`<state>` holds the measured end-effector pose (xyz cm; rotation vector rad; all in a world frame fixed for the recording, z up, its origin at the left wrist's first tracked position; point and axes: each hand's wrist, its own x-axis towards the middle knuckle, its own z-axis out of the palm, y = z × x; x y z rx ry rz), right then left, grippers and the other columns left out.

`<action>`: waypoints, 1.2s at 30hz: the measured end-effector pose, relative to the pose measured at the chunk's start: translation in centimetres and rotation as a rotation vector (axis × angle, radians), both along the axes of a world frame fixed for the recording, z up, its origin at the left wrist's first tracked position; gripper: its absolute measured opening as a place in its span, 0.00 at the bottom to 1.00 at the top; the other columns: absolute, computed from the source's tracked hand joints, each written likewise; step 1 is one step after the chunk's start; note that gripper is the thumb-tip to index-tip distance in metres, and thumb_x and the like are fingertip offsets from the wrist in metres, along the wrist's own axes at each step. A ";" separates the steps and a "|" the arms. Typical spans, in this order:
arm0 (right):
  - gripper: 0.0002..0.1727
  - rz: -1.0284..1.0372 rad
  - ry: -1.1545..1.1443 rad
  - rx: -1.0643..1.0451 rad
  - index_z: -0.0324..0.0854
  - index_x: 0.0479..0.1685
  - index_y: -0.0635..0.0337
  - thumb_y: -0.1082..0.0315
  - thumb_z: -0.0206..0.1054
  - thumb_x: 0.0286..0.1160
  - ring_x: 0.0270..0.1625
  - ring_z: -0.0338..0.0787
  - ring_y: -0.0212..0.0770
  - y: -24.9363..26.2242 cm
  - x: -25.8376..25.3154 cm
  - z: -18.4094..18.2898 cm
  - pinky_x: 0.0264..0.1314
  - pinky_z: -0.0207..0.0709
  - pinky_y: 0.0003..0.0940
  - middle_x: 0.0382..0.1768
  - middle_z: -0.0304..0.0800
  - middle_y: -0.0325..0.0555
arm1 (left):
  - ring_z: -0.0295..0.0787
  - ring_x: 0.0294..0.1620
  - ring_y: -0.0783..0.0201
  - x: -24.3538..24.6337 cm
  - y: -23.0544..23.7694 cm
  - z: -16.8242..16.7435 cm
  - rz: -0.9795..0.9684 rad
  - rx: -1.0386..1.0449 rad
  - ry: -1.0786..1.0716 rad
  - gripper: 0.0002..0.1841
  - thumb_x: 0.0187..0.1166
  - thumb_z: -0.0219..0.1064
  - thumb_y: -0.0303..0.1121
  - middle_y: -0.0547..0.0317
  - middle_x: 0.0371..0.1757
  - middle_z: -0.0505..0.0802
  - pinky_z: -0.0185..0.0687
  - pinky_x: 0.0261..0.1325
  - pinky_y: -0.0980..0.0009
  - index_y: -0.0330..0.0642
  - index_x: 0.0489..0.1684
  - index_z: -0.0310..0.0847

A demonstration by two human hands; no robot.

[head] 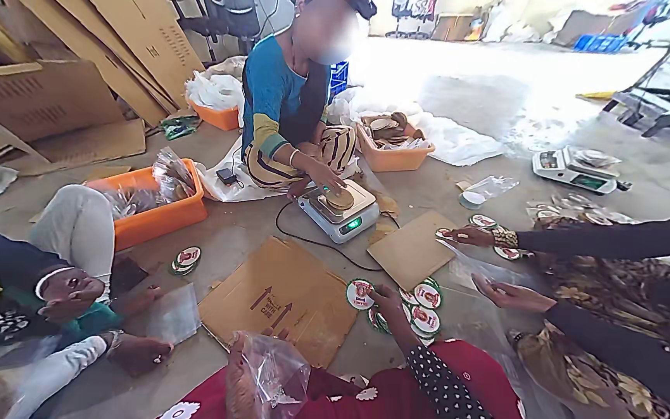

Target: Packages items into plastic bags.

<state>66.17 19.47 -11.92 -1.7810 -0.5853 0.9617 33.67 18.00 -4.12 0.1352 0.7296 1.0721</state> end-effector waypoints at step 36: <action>0.14 0.004 -0.007 -0.016 0.84 0.57 0.67 0.67 0.69 0.82 0.45 0.91 0.46 0.1 0.0 0.0 0.48 0.86 0.46 0.48 0.90 0.57 | 0.93 0.54 0.41 -0.1 -0.1 -0.2 0.000 0.007 -0.059 0.36 0.78 0.55 0.67 0.39 0.58 0.91 0.92 0.47 0.50 0.43 0.67 0.70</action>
